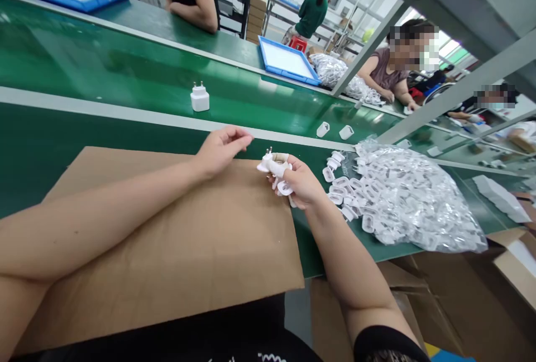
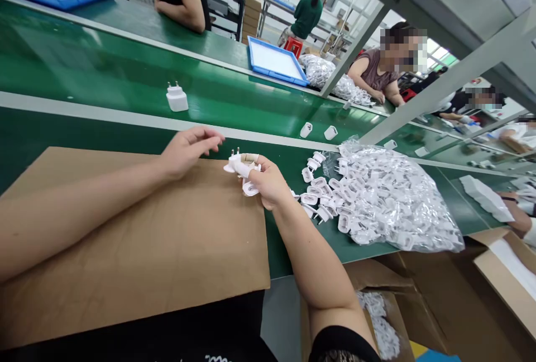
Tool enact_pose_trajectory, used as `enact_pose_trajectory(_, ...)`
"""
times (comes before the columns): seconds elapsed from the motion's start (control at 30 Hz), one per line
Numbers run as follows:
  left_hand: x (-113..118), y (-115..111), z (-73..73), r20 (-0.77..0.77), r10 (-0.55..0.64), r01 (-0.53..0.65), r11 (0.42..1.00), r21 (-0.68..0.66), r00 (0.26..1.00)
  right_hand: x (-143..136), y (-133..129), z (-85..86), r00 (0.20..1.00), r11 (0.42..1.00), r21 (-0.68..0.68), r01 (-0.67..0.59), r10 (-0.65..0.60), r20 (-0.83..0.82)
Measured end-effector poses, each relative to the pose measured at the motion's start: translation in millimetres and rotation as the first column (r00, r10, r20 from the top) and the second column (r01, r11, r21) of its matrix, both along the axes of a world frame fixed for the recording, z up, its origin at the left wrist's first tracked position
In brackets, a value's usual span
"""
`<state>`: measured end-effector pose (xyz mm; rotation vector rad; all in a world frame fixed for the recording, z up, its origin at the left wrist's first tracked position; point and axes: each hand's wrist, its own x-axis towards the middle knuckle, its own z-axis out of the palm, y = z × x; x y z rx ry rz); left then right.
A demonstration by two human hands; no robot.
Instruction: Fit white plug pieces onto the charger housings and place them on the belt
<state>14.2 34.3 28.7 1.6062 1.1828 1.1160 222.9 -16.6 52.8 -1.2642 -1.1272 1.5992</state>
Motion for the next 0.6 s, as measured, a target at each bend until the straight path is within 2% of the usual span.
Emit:
enact_pose_trajectory(0.07,6.8,-17.2,-1.2,0.078,-0.201,0.206,0.977,-0.056,0.976,-3.6,0.4,-1.3,0.997,0.998,-0.024,0.062,-0.063,-0.047)
enact_pose_trajectory(0.13,9.3,-26.1,-3.0,0.096,-0.285,0.291,0.955,-0.057,0.954,-6.5,-1.2,-1.9,0.994,0.995,-0.006,0.101,-0.101,-0.042)
enact_pose_trajectory(0.23,8.8,-28.0,-4.9,0.135,-0.298,0.309,0.948,-0.075,0.945,-7.3,-3.3,0.2,0.993,0.993,0.015,0.118,-0.118,0.002)
enact_pose_trajectory(0.37,5.6,-22.9,-5.3,0.198,-0.35,0.38,0.915,-0.137,0.915,0.9,-2.0,5.7,0.995,0.998,-0.026,0.064,-0.061,0.08)
enact_pose_trajectory(0.47,4.3,-20.7,-6.6,0.245,-0.383,0.423,0.896,-0.138,0.891,7.4,-0.4,5.0,0.989,0.998,0.037,0.049,-0.054,0.137)
enact_pose_trajectory(0.53,4.7,-20.6,-8.0,0.29,-0.374,0.425,0.895,-0.137,0.881,8.7,0.1,2.7,0.983,0.993,0.094,0.074,-0.088,0.158)
enact_pose_trajectory(0.6,5.3,-21.0,-8.9,0.329,-0.35,0.414,0.898,-0.148,0.877,7.9,0.2,1.1,0.983,0.991,0.097,0.095,-0.109,0.147)
